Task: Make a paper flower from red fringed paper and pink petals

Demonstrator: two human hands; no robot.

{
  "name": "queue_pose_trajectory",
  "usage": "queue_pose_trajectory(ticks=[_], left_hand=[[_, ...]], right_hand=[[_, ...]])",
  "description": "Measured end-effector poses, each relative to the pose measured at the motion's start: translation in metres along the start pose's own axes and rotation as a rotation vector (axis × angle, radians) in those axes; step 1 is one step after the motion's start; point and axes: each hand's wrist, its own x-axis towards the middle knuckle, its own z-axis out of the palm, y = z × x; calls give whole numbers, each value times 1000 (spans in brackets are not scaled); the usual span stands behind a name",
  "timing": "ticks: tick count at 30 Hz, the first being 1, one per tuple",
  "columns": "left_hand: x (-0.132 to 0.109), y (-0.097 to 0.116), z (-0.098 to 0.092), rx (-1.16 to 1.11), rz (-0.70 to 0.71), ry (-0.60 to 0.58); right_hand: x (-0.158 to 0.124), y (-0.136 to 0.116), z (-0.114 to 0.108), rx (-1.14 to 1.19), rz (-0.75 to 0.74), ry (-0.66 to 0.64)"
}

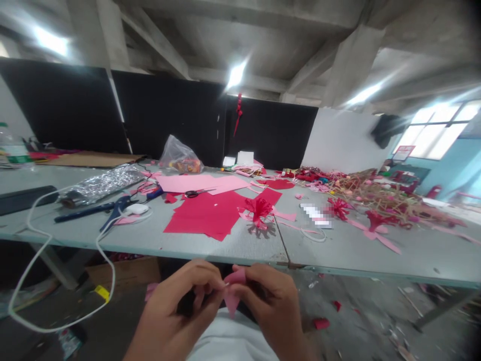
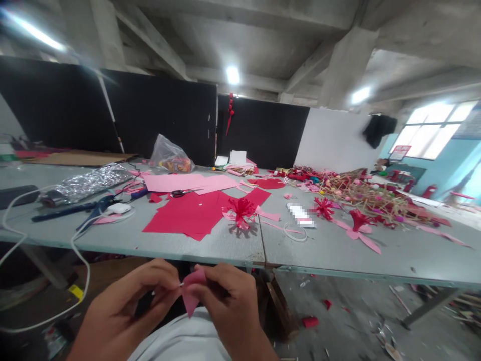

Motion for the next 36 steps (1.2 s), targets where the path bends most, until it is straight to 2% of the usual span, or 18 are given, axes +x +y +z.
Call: queue_pose_trajectory(ticks=[2, 5, 9, 11, 16, 20, 23, 30, 36], left_hand=[[3, 1, -2, -34, -97, -19], [7, 0, -2, -107, -211, 14], [7, -3, -2, -141, -216, 10], [8, -5, -3, -121, -200, -31], [9, -4, -8, 18, -154, -130], [10, -3, -10, 42, -150, -194], [8, -4, -12, 40, -197, -164], [6, -3, -16, 77, -259, -130], [7, -3, -18, 161, -218, -201]], right_hand=[[1, 1, -2, 27, 18, -39], [1, 2, -4, 52, 65, -148], [-1, 3, -3, 66, 69, -229], [-1, 4, -1, 78, 64, -205], [-1, 8, 3, 118, 70, -46], [-6, 10, 3, 22, -69, 35], [-8, 9, 2, -48, -128, 62], [-9, 7, 2, -124, -204, 42], [-11, 9, 2, -129, -248, -11]])
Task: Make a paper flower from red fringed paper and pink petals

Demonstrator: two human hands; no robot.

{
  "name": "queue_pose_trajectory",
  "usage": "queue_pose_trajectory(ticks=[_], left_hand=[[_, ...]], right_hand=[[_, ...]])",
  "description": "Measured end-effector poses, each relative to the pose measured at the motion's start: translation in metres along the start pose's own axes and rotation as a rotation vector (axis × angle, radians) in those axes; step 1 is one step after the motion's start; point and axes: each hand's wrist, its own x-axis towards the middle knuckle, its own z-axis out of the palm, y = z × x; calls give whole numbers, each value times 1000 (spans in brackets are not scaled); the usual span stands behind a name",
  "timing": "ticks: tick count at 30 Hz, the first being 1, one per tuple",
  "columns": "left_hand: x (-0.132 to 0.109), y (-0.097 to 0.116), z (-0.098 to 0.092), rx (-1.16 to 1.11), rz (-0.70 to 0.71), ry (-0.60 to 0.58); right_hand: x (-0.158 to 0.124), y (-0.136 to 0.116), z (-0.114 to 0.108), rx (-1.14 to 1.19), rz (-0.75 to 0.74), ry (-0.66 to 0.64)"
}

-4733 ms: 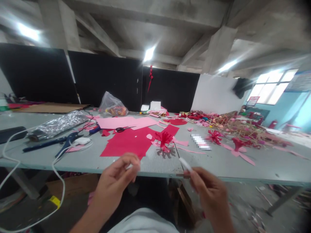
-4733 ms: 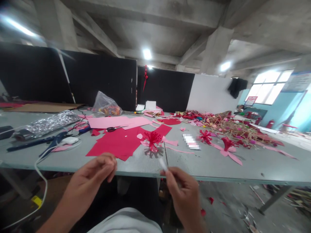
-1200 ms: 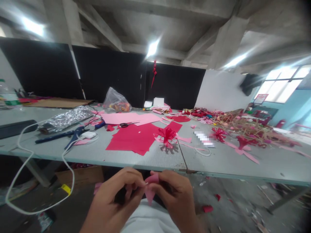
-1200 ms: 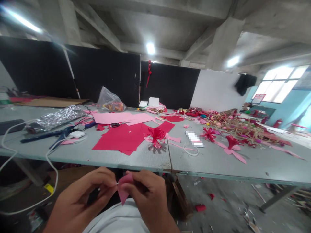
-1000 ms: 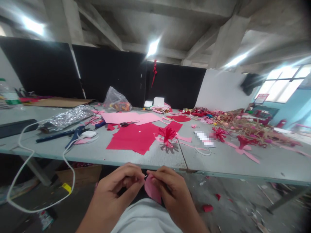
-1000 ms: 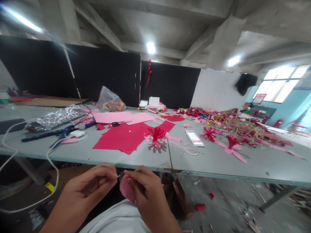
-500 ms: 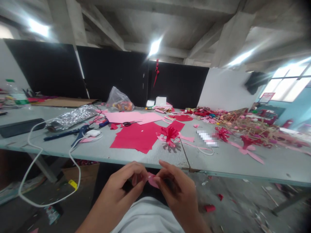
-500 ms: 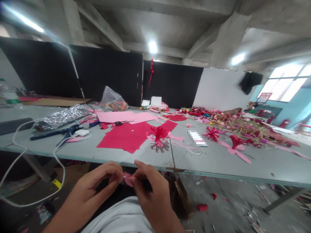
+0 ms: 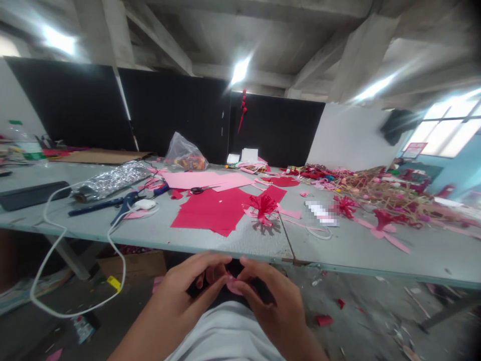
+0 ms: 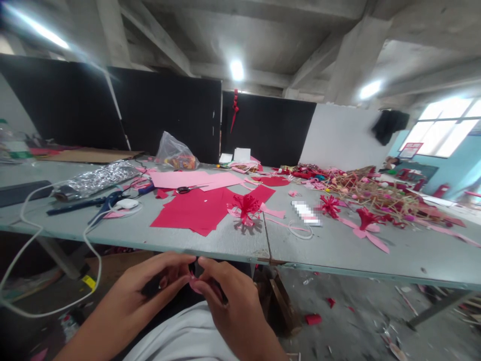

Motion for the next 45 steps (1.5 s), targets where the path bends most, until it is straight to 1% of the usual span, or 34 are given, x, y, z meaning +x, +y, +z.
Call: queue_pose_trajectory(ticks=[5, 14, 23, 27, 31, 34, 37, 39, 42, 45], left_hand=[[3, 2, -4, -2, 90, -51], [4, 1, -4, 38, 161, -84], [3, 2, -3, 124, 144, -127], [3, 1, -2, 143, 106, -147], [5, -2, 2, 126, 104, -122], [7, -5, 5, 41, 104, -121], [8, -6, 7, -43, 52, -130], [8, -6, 8, -65, 28, -91], [6, -5, 8, -78, 32, -26], [4, -3, 9, -99, 16, -22]], right_hand=[[0, -1, -1, -29, -10, -14], [-2, 1, -1, -66, -56, -93], [0, -1, -5, -84, -59, -149], [1, -2, -6, -113, -63, -155], [-2, 0, -4, -118, -53, -169], [-3, 3, -4, -90, -20, -148], [-2, 4, -6, -28, 56, -130], [-1, 2, -8, 30, 119, -129], [2, -2, -9, 131, 218, -127], [6, -8, -8, 206, 318, -147]])
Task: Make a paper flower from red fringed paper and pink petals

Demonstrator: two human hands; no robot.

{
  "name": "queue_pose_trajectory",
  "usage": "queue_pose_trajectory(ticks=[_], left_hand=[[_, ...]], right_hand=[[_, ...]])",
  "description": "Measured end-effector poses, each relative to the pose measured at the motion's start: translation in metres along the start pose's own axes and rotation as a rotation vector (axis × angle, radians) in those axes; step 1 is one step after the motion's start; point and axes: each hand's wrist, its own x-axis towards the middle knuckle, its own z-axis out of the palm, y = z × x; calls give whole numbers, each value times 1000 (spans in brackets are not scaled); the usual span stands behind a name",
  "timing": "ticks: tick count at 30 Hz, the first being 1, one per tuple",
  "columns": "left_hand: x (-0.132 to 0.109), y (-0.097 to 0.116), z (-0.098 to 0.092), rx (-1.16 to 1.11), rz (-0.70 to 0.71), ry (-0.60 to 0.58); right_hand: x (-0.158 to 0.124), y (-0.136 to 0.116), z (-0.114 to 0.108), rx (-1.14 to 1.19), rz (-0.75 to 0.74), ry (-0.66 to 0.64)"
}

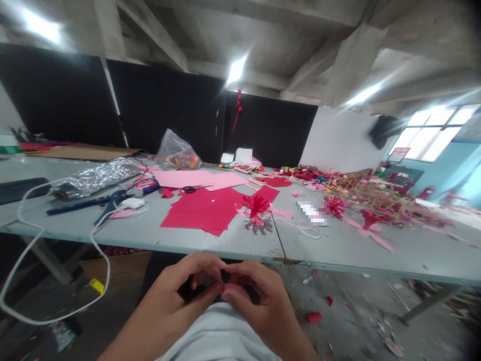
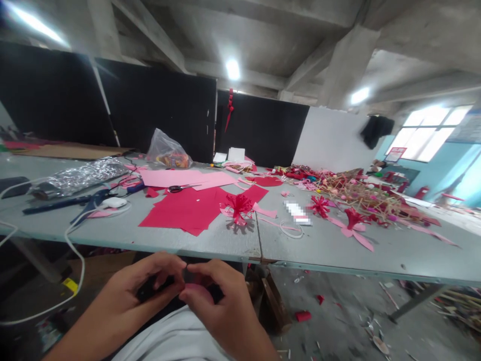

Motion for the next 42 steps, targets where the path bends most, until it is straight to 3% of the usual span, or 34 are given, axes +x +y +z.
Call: queue_pose_trajectory(ticks=[3, 7, 11, 15, 20, 27, 34, 38, 42], left_hand=[[-1, 0, 1, -88, -50, -4], [-1, -1, 1, -200, -108, -16], [-2, 3, 1, 25, -6, 135], [-3, 11, 4, 173, 170, 247], [-3, 12, 7, 288, 298, 286], [-5, 14, 3, 240, 243, 275], [-1, 13, 2, 110, 85, 158], [0, 11, 2, 96, 118, 180], [-4, 13, 2, 141, 239, 250]], right_hand=[[2, -5, 1, 75, 77, 10], [2, -2, 2, 311, 298, 49], [2, 4, 5, 478, 429, 66], [1, 5, 9, 502, 428, 95], [1, 0, 9, 486, 392, 99], [0, -5, 6, 481, 364, 93], [2, -6, 6, 526, 423, 48], [2, -7, 4, 515, 415, 40], [2, -6, 4, 513, 416, 52]])
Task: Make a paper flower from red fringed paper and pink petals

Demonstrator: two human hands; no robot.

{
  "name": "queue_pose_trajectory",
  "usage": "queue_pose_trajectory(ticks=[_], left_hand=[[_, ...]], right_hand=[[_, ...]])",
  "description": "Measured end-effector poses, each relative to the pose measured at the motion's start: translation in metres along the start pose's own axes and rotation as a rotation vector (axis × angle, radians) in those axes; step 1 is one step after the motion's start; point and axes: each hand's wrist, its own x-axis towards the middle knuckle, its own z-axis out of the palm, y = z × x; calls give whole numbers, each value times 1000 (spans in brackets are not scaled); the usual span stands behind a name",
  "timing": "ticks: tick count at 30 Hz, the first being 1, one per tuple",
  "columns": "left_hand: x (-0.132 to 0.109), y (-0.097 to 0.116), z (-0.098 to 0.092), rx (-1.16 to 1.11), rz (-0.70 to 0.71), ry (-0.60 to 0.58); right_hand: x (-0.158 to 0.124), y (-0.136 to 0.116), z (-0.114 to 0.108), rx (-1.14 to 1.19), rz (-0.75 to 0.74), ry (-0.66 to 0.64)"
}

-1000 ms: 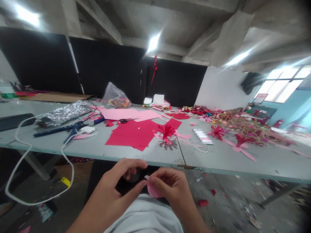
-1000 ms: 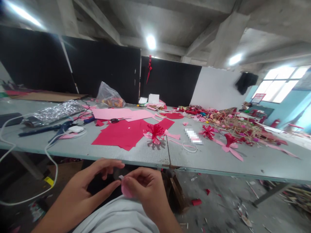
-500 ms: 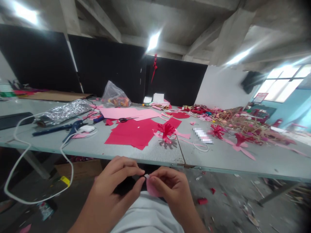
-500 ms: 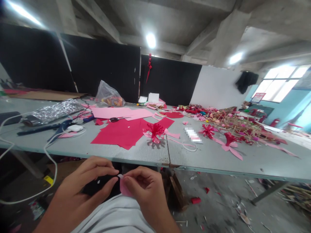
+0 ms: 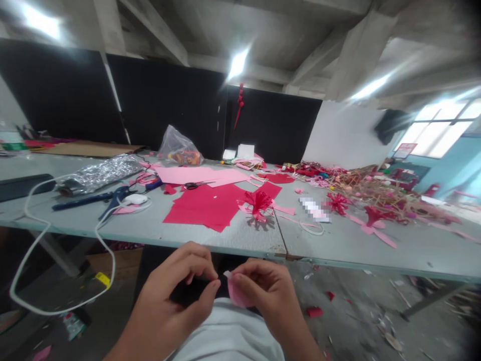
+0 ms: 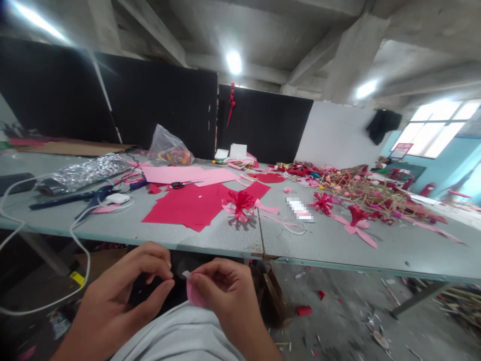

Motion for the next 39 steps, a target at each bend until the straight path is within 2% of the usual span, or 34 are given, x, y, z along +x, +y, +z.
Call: queue_pose_trajectory(ticks=[5, 14, 18, 21, 31, 39], left_hand=[[-1, 5, 3, 98, 156, 40], [-3, 4, 5, 165, 174, 53], [-4, 7, 3, 148, 270, 111], [-5, 8, 4, 187, 328, 107], [-5, 6, 6, 285, 247, 82], [-3, 6, 5, 294, 205, 41]], right_hand=[[1, 1, 2, 23, 7, 9], [-6, -2, -4, 39, -6, -45], [-7, -2, -3, 11, 3, -20], [-6, -3, 0, -30, -18, -2], [-9, -5, 9, -163, -173, -15], [-7, -7, 10, -388, -385, -4]])
